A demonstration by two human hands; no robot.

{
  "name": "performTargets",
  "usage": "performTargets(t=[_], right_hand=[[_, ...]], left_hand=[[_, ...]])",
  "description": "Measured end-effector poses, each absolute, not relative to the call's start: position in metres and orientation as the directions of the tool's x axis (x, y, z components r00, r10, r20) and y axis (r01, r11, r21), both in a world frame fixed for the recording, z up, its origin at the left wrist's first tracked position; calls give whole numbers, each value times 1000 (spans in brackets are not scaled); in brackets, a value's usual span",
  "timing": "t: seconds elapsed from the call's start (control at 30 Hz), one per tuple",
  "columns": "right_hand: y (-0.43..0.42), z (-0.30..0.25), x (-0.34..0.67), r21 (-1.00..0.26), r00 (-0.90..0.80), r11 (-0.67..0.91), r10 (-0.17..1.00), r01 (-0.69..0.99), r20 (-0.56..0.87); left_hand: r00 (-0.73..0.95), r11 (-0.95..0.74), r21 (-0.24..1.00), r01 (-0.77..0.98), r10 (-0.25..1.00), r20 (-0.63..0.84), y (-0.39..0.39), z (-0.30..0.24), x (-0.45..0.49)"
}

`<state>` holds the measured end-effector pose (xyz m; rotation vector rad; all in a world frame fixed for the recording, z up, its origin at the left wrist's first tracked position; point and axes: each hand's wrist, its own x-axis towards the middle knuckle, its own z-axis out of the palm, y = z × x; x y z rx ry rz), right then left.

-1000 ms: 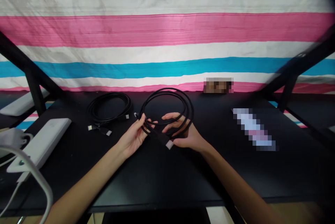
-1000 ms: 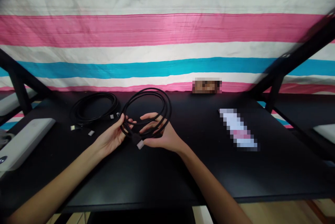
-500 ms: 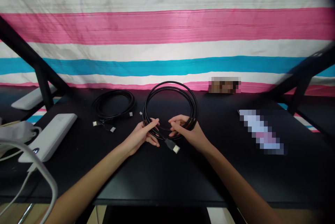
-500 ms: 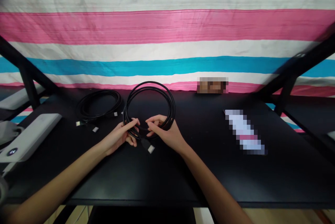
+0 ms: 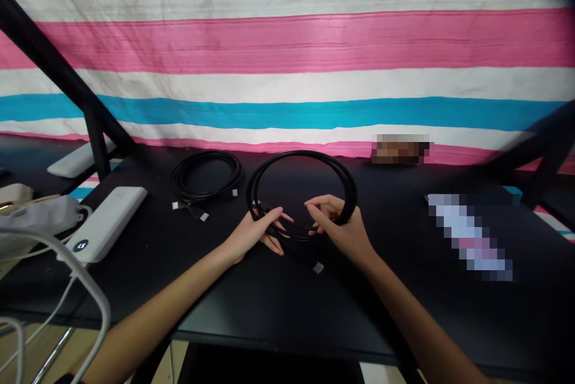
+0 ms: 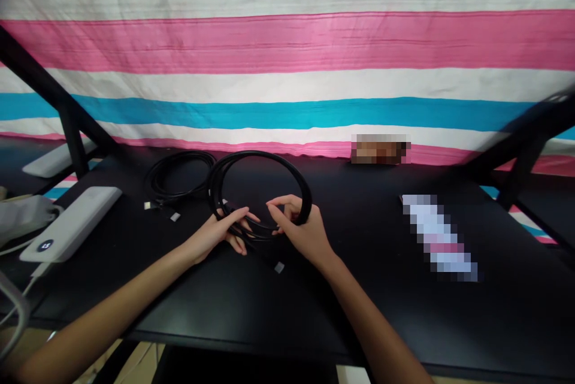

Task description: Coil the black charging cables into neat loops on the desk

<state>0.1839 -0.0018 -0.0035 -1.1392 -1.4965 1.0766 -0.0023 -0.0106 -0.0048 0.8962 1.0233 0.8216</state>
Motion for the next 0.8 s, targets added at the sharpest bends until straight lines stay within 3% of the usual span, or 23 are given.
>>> performTargets(t=[0.17,0.3,0.47,0.8], right_hand=[[-2,-1,183,-934,-138,241,968,264,211],[-1,2,186,-946,-18,165,986,278,167],[4,-1,192,-915,41,180,977,361,208],[15,-8,199,-971,64,85,993,222,101]], left_hand=[[179,329,936,-121,935,-306,-5,-4,-11],[167,339,932,-128,934,-317,-3,-6,-13],[155,344,934,-96,932,-327,-4,-7,-10],[267,318,947,-51,918,-293,-7,-8,-8]])
